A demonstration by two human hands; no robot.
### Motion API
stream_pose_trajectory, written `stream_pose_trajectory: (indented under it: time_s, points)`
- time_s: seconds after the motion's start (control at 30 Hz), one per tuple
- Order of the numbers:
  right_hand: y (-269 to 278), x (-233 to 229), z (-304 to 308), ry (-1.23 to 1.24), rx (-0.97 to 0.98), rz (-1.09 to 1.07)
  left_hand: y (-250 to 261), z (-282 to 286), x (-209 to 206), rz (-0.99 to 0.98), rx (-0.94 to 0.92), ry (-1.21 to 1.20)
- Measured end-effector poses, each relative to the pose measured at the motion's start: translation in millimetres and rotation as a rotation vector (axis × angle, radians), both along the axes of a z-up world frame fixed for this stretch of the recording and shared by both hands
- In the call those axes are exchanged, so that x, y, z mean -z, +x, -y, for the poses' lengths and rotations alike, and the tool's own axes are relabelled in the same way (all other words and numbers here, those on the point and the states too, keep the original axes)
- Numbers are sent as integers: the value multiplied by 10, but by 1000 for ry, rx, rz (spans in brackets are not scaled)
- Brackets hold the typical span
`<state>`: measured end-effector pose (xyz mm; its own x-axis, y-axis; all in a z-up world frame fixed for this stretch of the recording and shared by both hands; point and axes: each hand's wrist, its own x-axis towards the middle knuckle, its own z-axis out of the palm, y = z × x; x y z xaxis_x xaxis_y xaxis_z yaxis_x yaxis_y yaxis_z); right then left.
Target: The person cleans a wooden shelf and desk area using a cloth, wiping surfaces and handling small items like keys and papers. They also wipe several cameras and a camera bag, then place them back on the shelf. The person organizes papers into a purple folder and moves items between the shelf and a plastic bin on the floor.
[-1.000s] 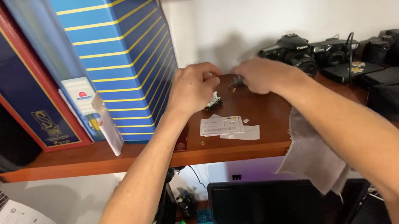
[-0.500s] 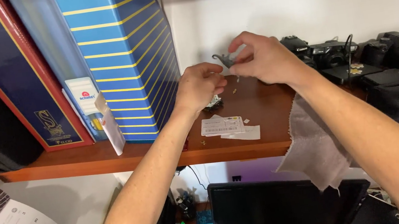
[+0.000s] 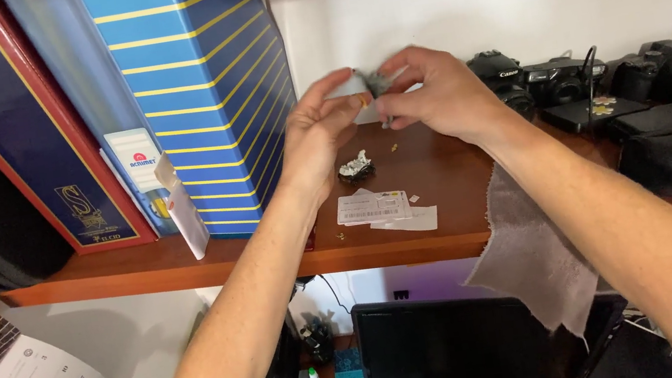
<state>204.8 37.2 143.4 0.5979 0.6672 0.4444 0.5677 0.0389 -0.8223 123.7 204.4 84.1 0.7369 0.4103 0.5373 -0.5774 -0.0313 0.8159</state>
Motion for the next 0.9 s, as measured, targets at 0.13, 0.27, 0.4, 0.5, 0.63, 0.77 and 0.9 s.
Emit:
stream_pose_trajectory:
  time_s: [0.13,0.27,0.4,0.5,0.63,0.77,0.9]
  points:
    - [-80,32,-70,-57,0,76,64,82,8,17,42,-30]
    - [42,49,-113,-143,-90,67,161,-26,72,31,15,-122]
    - [484,191,-238,-770,140,602,15,-52,44,-45,-26,-83]
    - [654,448,-364,-867,74,721,-106,25,-32,-39,-6,-72]
    - [842,601,-405,-903,118,746,-103,31,6,-49,-3,-35]
    - [432,321,-123,-882,125,692,-125,95,9,-71,-9,85]
    - [16,-76,468,-832,132,651,-208,271,-37,-176,-46,312]
